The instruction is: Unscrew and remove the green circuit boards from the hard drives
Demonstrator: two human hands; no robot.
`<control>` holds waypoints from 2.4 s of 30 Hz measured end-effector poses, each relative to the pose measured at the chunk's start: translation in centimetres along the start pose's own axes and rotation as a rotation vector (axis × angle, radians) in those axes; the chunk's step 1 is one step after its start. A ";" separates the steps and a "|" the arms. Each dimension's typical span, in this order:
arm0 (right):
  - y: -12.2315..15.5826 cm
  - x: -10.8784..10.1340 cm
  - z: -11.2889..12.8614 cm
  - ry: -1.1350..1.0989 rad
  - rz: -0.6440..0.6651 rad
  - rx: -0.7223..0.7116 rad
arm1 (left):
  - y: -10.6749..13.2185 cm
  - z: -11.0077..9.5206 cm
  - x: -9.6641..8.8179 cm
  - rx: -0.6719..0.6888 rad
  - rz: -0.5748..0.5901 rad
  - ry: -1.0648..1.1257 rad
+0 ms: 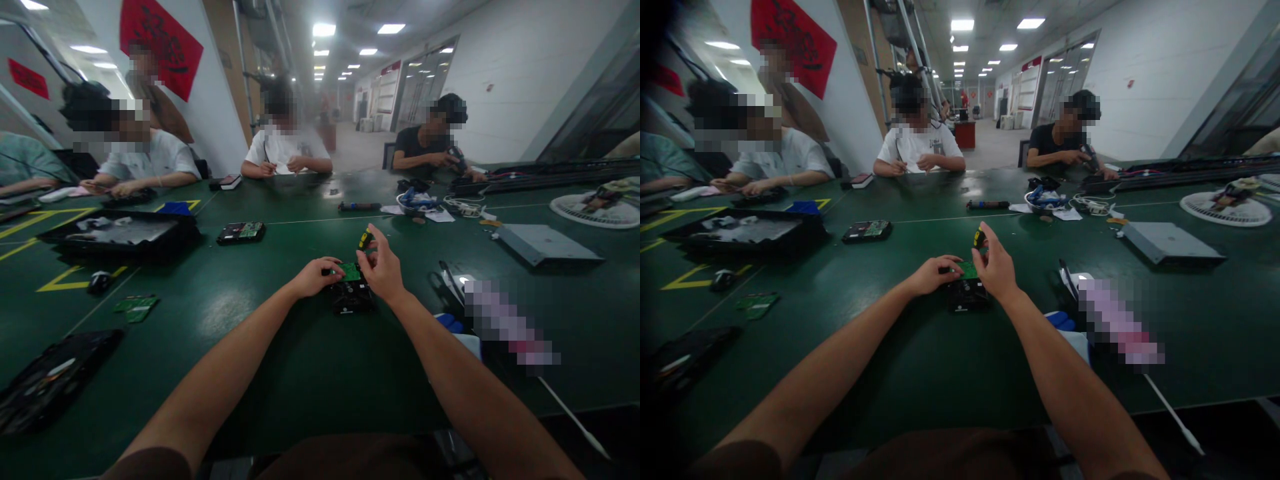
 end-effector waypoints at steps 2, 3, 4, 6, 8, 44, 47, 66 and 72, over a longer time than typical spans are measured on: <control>0.0 -0.1 0.0 -0.003 -0.008 0.003 | 0.0 0.0 0.0 -0.005 -0.002 -0.004; 0.0 -0.1 -0.1 -0.008 -0.007 0.005 | 0.0 0.1 0.0 -0.008 -0.002 -0.004; 0.0 0.0 -0.1 -0.015 -0.003 0.007 | 0.1 0.0 0.0 -0.011 -0.002 -0.004; 0.0 0.0 -0.1 -0.033 0.006 0.011 | 0.1 0.0 0.0 -0.013 0.000 -0.005; 0.0 0.1 -0.1 -0.047 0.011 0.010 | 0.1 -0.1 0.0 -0.013 -0.001 -0.008; 0.0 0.1 0.0 -0.002 0.023 -0.002 | 0.1 -0.3 -0.1 -0.024 -0.001 -0.005; 0.0 0.0 -0.2 -0.019 0.017 0.016 | 0.1 -0.4 -0.1 -0.024 0.002 -0.003; -0.1 -0.2 0.2 0.002 -0.002 0.001 | 0.0 -0.1 0.0 -0.004 0.007 -0.011; 0.0 0.0 -0.1 -0.031 0.005 0.022 | 0.0 0.0 0.0 -0.018 -0.001 -0.012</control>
Point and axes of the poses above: each hand's wrist, its own y-axis away from the middle knuckle, its own x-axis out of the palm, z = x × y, the point moved 7 cm from there along -y, towards the middle knuckle, and after that the axes turned 13 degrees about -x, right-handed, at the moved point
